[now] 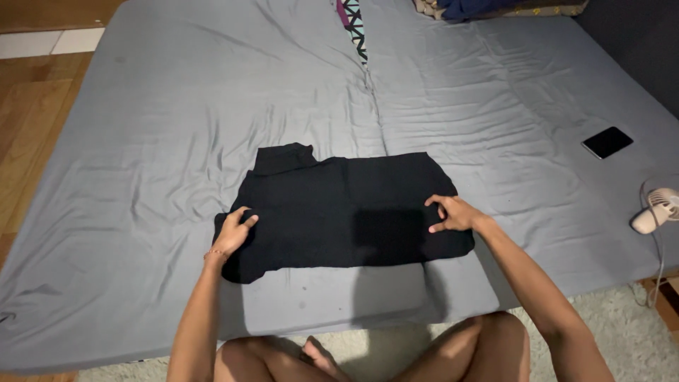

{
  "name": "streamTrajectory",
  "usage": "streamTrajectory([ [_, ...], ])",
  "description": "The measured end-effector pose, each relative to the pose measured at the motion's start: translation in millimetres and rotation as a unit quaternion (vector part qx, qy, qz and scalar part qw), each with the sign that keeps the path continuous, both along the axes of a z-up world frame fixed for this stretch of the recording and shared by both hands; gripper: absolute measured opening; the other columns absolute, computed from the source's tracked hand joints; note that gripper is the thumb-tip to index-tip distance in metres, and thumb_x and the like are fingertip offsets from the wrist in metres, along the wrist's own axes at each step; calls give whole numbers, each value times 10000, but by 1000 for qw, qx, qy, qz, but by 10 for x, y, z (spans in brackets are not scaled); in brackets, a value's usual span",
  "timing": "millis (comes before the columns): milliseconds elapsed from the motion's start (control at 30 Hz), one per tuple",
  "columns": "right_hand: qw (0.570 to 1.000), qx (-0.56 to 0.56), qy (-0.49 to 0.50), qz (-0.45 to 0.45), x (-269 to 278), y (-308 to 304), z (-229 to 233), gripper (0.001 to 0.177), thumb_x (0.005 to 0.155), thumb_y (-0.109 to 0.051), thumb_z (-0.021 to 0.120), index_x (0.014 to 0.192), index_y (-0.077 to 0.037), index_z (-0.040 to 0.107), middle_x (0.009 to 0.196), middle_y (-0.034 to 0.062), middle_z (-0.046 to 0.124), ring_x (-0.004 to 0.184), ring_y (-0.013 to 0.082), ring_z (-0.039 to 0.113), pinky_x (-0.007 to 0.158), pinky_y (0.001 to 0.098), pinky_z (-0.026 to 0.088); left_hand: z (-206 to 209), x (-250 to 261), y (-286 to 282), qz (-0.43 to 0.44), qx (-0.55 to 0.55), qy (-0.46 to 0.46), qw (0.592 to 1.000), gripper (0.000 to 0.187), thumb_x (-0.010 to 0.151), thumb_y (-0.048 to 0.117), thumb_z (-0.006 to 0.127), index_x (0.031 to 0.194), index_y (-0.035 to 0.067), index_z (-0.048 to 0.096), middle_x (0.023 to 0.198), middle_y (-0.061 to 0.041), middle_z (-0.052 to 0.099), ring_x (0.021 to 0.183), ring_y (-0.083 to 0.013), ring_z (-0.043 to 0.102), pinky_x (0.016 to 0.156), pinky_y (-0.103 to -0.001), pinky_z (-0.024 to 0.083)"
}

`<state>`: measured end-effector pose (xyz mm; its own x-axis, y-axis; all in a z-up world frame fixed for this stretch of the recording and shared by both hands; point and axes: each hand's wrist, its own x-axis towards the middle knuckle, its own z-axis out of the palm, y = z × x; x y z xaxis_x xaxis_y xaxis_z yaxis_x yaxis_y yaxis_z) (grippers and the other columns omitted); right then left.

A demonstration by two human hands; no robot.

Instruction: Folding various items of clothing including shirts and t-shirts while sitting on the floor.

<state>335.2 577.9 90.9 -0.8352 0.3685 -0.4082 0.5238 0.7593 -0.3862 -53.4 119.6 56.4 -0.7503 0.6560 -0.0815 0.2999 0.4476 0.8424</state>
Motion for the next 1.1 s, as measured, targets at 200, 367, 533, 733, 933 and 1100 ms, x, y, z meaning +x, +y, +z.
streamTrajectory([
  [200, 970, 63, 232, 34, -48, 324, -457, 588, 693, -450, 969, 1070, -118, 663, 1061, 173, 613, 1063, 328, 585, 925, 428, 515, -136, -58, -78, -43, 70, -33, 996, 207, 1000, 197, 637, 1091, 10, 645, 963, -97, 703, 942, -188, 622, 901, -324, 499],
  [367, 986, 27, 157, -57, -180, 366, -456, 722, 578, -366, 978, 1097, -82, 565, 922, 133, 679, 887, 276, 670, 820, 397, 552, 29, 8, -92, -69, 67, -19, 995, 218, 1001, 209, 604, 1145, 45, 615, 1028, -62, 666, 1010, -146, 585, 950, -302, 457],
  [533, 985, -145, 85, -45, -97, 748, -859, 312, 650, -132, 790, 950, -77, 723, 771, 44, 808, 785, 147, 802, 729, 324, 618, 68, 0, -172, -90, 52, -38, 994, 214, 1009, 222, 598, 1148, 60, 611, 1001, -45, 640, 981, -155, 555, 936, -308, 455],
  [733, 975, -11, 220, 32, -113, 173, -283, 259, 831, -209, 860, 1008, -68, 732, 980, 129, 669, 960, 232, 678, 854, 353, 599, -26, -14, -241, -67, 59, -107, 990, 186, 988, 169, 649, 1135, 55, 655, 971, -56, 588, 954, -163, 503, 906, -310, 422],
  [933, 915, -33, 349, 201, -549, -531, 94, 591, 774, -285, 879, 1275, -90, 634, 1309, 125, 626, 1251, 299, 584, 1085, 405, 446, 248, 111, -273, -89, 155, -282, 943, 128, 902, 46, 606, 1001, 68, 684, 1286, -40, 726, 1275, -196, 564, 1127, -336, 369],
  [1100, 980, 14, 48, 191, -915, -693, 75, 758, 682, -514, 879, 1260, -133, 570, 974, 107, 697, 976, 277, 681, 914, 431, 463, 90, 32, -324, -131, 185, -288, 931, 101, 863, -5, 622, 932, 62, 653, 1339, -91, 707, 1386, -253, 497, 1174, -433, 299],
])
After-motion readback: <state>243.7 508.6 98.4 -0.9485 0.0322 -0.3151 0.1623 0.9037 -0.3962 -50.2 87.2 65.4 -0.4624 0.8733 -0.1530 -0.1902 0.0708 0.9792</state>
